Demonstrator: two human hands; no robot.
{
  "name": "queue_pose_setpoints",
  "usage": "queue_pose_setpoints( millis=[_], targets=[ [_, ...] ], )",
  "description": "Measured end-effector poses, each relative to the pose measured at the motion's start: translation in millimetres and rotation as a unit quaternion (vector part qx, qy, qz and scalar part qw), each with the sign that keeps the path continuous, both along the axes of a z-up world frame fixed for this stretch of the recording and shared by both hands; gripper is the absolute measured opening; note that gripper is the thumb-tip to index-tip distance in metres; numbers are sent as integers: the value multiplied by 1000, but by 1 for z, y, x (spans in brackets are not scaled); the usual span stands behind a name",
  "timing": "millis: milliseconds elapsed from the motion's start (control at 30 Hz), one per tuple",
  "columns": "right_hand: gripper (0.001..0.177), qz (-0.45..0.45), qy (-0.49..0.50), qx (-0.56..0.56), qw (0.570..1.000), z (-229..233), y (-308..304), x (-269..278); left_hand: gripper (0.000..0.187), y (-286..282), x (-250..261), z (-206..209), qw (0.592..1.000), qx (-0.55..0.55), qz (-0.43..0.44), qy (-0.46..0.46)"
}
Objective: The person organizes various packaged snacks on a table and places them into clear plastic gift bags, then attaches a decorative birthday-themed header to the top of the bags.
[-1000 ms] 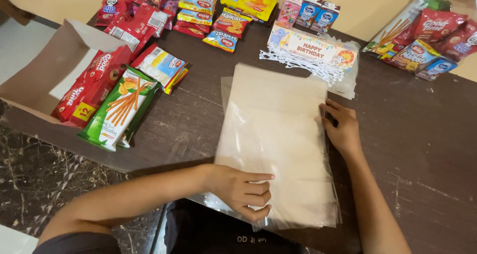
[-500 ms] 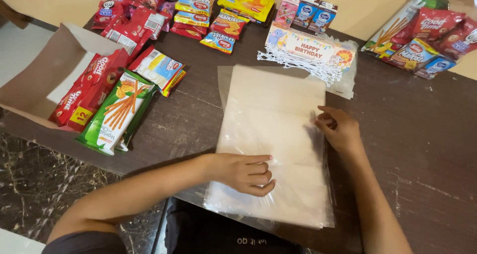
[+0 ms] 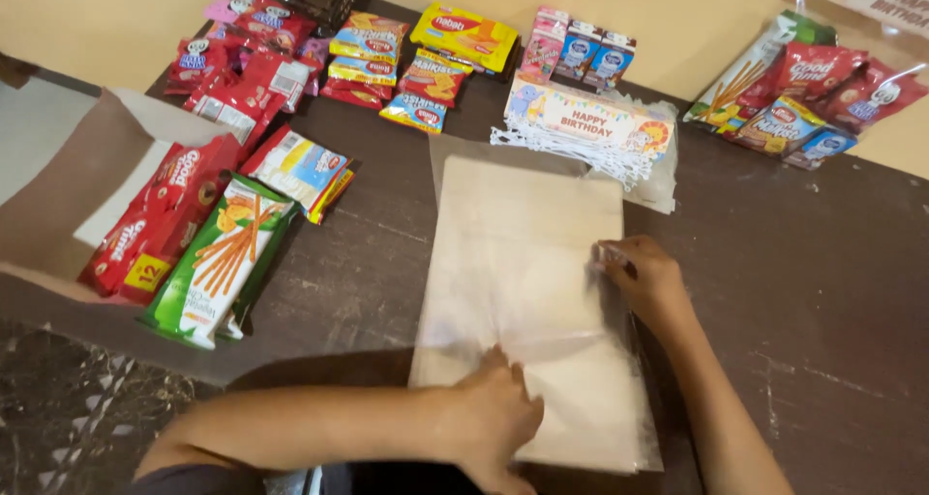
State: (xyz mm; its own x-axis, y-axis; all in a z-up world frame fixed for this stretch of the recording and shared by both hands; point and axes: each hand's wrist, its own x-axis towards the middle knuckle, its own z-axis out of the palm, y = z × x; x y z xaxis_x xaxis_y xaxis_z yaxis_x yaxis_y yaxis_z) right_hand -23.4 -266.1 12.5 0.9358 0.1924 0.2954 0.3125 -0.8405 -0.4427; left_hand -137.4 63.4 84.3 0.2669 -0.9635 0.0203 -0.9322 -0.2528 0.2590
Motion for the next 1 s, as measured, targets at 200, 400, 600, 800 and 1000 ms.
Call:
queue_pose_setpoints(
  millis=[200,400,600,800,1000],
  targets=[
    [32,-49,115,-22,992,35,21,1,57,-4,8,-4,959,239,-14,150],
    [23,-20,269,-150,951,76,31,56,46,-18,11,-60,965,204,10,163],
    [43,-42,158,-176,971,74,42,195,20,-54,-10,-184,921,-323,123,-182],
    [65,-52,-94,-206,973,57,27,325,20,-50,0,-181,959,-248,76,-115],
    [54,-82,-207,-190,956,6,-15,353,45,-46,12,-171,987,-29,-15,157]
  ],
)
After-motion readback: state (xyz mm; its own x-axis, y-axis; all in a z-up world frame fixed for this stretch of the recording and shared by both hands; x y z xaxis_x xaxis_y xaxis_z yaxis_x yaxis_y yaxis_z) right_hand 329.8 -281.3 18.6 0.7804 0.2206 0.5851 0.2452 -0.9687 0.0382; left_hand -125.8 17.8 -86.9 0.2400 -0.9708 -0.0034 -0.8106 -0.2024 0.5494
